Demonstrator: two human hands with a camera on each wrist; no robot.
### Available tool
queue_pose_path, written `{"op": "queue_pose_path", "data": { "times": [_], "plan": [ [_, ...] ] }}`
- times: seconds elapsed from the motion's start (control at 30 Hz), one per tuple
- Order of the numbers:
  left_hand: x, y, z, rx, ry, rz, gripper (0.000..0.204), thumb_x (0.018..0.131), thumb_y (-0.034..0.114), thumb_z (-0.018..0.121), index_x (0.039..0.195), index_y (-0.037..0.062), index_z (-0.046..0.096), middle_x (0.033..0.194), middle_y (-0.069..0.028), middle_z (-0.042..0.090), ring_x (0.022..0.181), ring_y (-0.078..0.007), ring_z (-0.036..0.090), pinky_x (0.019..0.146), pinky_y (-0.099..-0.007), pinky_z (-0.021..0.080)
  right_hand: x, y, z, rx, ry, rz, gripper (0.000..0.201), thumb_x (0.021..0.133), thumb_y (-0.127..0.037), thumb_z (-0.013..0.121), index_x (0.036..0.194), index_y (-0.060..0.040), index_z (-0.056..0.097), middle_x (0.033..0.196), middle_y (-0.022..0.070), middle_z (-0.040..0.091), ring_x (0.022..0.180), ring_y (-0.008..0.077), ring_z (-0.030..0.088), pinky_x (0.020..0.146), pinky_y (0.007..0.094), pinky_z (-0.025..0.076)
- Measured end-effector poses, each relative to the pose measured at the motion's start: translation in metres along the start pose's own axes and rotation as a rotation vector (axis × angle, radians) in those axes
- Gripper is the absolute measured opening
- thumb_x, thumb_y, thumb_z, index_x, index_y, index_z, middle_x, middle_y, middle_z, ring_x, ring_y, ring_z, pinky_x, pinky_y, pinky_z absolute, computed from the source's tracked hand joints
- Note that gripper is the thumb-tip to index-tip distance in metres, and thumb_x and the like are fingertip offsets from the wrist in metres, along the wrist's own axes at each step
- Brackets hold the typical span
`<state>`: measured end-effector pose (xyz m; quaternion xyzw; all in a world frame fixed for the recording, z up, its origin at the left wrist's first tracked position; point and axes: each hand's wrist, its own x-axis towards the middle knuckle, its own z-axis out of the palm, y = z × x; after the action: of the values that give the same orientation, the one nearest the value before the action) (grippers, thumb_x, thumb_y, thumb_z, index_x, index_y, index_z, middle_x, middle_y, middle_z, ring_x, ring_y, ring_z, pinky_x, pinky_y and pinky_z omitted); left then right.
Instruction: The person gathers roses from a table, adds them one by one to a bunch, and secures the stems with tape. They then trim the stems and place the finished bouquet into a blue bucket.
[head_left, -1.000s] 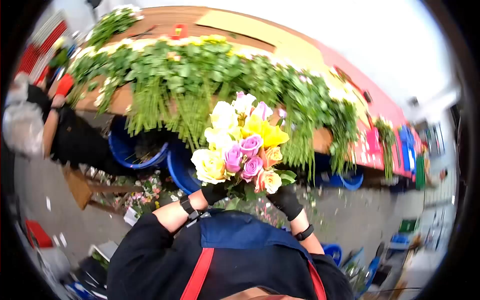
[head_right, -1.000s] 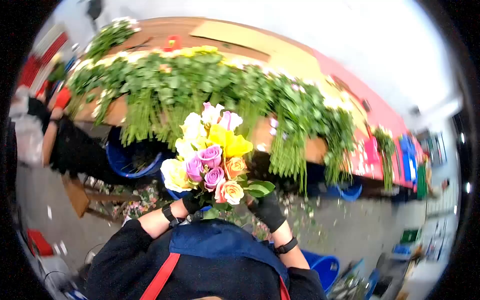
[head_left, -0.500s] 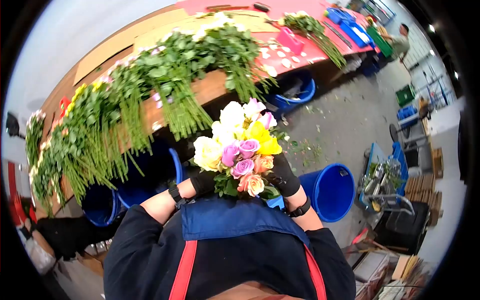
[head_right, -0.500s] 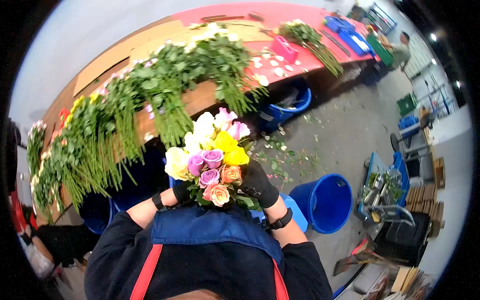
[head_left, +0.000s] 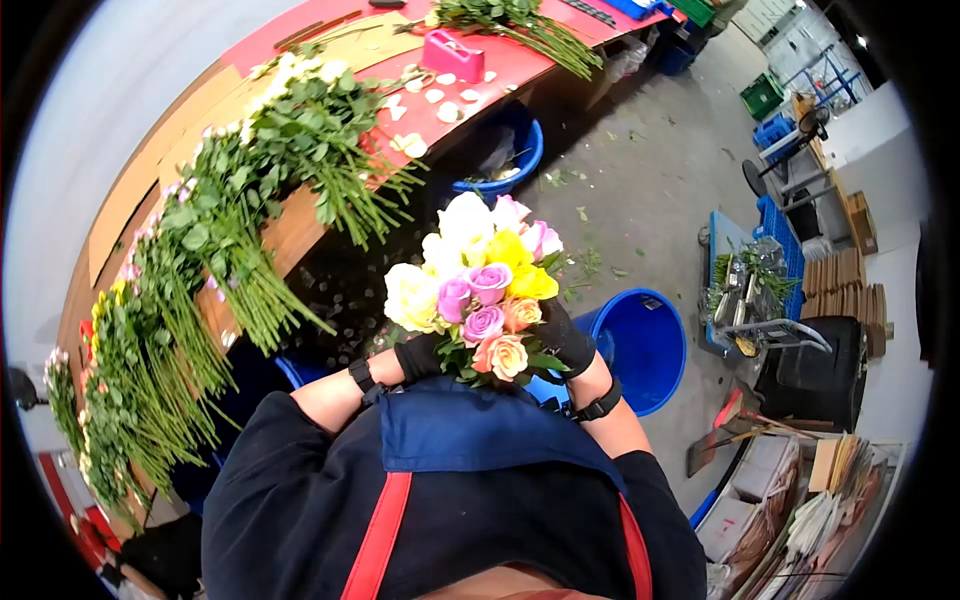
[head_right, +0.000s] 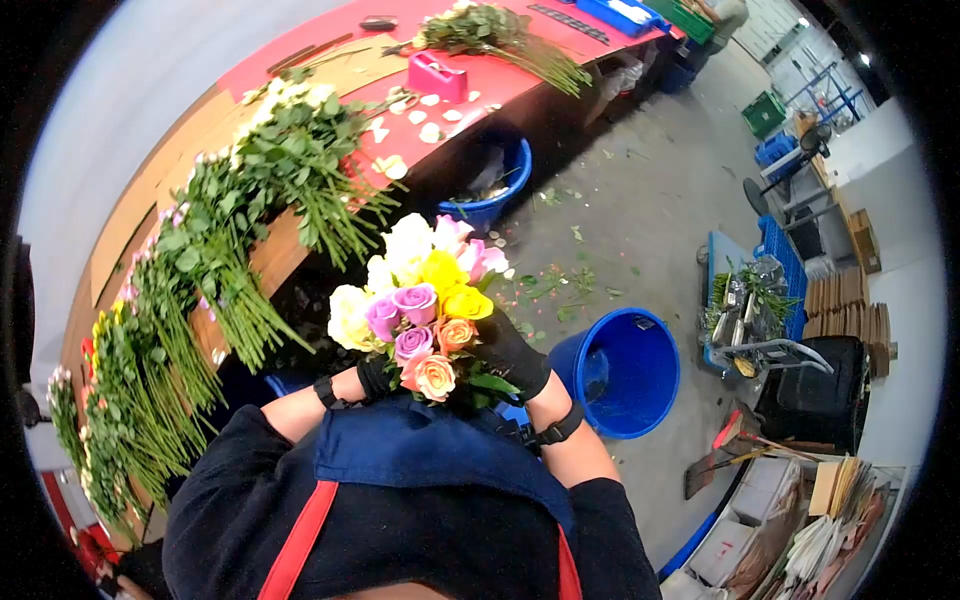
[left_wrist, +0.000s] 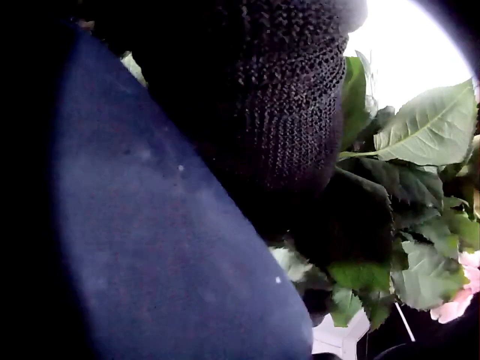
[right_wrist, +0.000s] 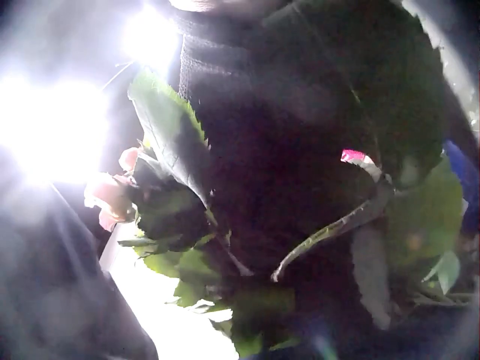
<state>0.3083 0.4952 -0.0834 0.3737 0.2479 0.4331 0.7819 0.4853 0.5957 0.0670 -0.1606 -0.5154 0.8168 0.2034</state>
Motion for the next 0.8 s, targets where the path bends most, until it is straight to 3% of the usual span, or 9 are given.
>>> {"op": "queue_pose_path", "data": {
  "times": [0.1, 0.27, 0.3, 0.37, 0.43, 0.53, 0.63, 0.77, 0.8],
  "plan": [
    [0.04, 0.016, -0.017, -0.254, -0.12, 0.023, 0.046, 0.092, 0.015, 0.059, 0.134, 0.0059, 0.045, 0.133, -0.0073, 0.05, 0.118, -0.016, 0.049, 0.103, -0.0297, 0.039, 0.031, -0.022, -0.031, -0.234, 0.027, -0.031, 0.051, 0.081, -0.008, 0.067, 0.128, -0.0023, 0.048, 0.119, 0.0075, 0.059, 0.108, 0.0181, 0.056, 0.096, 0.0328, 0.043],
    [0.134, 0.045, -0.083, 0.171, 0.031, 0.157, 0.041, 0.093, 0.015, 0.055, 0.133, 0.0056, 0.046, 0.131, -0.0068, 0.051, 0.117, -0.016, 0.05, 0.102, -0.0303, 0.039, 0.091, -0.049, -0.119, -0.507, 0.263, -0.188, 0.056, 0.089, -0.021, 0.061, 0.137, -0.0009, 0.04, 0.125, 0.0117, 0.056, 0.112, 0.0198, 0.055, 0.097, 0.031, 0.042],
    [0.161, 0.041, -0.106, 0.277, 0.062, 0.214, 0.04, 0.094, 0.015, 0.054, 0.132, 0.0056, 0.046, 0.131, -0.0067, 0.051, 0.117, -0.0159, 0.05, 0.102, -0.0305, 0.04, 0.1, -0.049, -0.14, -0.161, 0.361, -0.143, 0.056, 0.09, -0.025, 0.06, 0.137, -0.0006, 0.04, 0.124, 0.0125, 0.056, 0.112, 0.0201, 0.055, 0.096, 0.0312, 0.043],
    [0.234, 0.0, -0.164, 0.549, 0.152, 0.378, 0.038, 0.095, 0.014, 0.051, 0.132, 0.0055, 0.047, 0.13, -0.0066, 0.052, 0.117, -0.0159, 0.05, 0.102, -0.0307, 0.04, 0.108, -0.039, -0.202, -0.295, 0.552, -0.022, 0.06, 0.09, -0.03, 0.062, 0.137, -0.0001, 0.04, 0.123, 0.0145, 0.057, 0.111, 0.0209, 0.057, 0.094, 0.032, 0.044],
    [0.211, 0.097, -0.143, 0.486, 0.185, 0.333, 0.038, 0.094, 0.014, 0.052, 0.131, 0.005, 0.048, 0.128, -0.0085, 0.053, 0.115, -0.0186, 0.052, 0.1, -0.0344, 0.042, 0.111, -0.055, -0.239, -1.048, 0.435, 0.287, 0.063, 0.087, -0.027, 0.066, 0.137, 0.0004, 0.04, 0.125, 0.0168, 0.057, 0.113, 0.0236, 0.057, 0.094, 0.034, 0.044],
    [0.238, 0.158, -0.144, 0.552, 0.297, 0.344, 0.037, 0.094, 0.014, 0.052, 0.129, 0.0041, 0.049, 0.128, -0.0107, 0.054, 0.114, -0.0212, 0.052, 0.099, -0.0371, 0.042, 0.121, -0.029, -0.27, -1.149, 0.314, -0.067, 0.074, 0.074, -0.025, 0.078, 0.133, 0.0012, 0.044, 0.12, 0.0196, 0.058, 0.111, 0.0285, 0.056, 0.09, 0.0394, 0.045],
    [0.273, 0.193, -0.143, 0.879, 0.429, 0.322, 0.036, 0.094, 0.02, 0.055, 0.127, 0.0035, 0.052, 0.13, -0.0097, 0.053, 0.115, -0.0194, 0.051, 0.099, -0.0338, 0.04, 0.174, -0.055, -0.252, -1.349, 0.269, 0.036, 0.077, 0.069, -0.027, 0.08, 0.131, 0.0014, 0.045, 0.12, 0.0213, 0.057, 0.112, 0.0326, 0.055, 0.09, 0.0422, 0.045],
    [0.32, 0.202, -0.164, 0.023, 0.576, 0.289, 0.041, 0.094, 0.022, 0.056, 0.131, 0.0051, 0.05, 0.118, -0.0071, 0.06, 0.101, -0.0156, 0.058, 0.089, -0.0316, 0.046, 0.213, -0.051, -0.287, -1.207, 0.345, 0.168, 0.059, 0.074, -0.025, 0.073, 0.125, -0.0046, 0.052, 0.106, 0.0178, 0.065, 0.097, 0.0327, 0.063, 0.084, 0.0412, 0.049],
    [0.325, 0.212, -0.171, 0.131, 0.602, 0.38, 0.041, 0.094, 0.022, 0.057, 0.13, 0.0052, 0.05, 0.114, -0.0062, 0.061, 0.097, -0.0146, 0.059, 0.087, -0.031, 0.047, 0.224, -0.055, -0.298, -1.243, 0.274, 0.101, 0.046, 0.077, -0.024, 0.067, 0.118, -0.006, 0.058, 0.097, 0.0157, 0.068, 0.088, 0.032, 0.066, 0.079, 0.0399, 0.051]
  ]
}}
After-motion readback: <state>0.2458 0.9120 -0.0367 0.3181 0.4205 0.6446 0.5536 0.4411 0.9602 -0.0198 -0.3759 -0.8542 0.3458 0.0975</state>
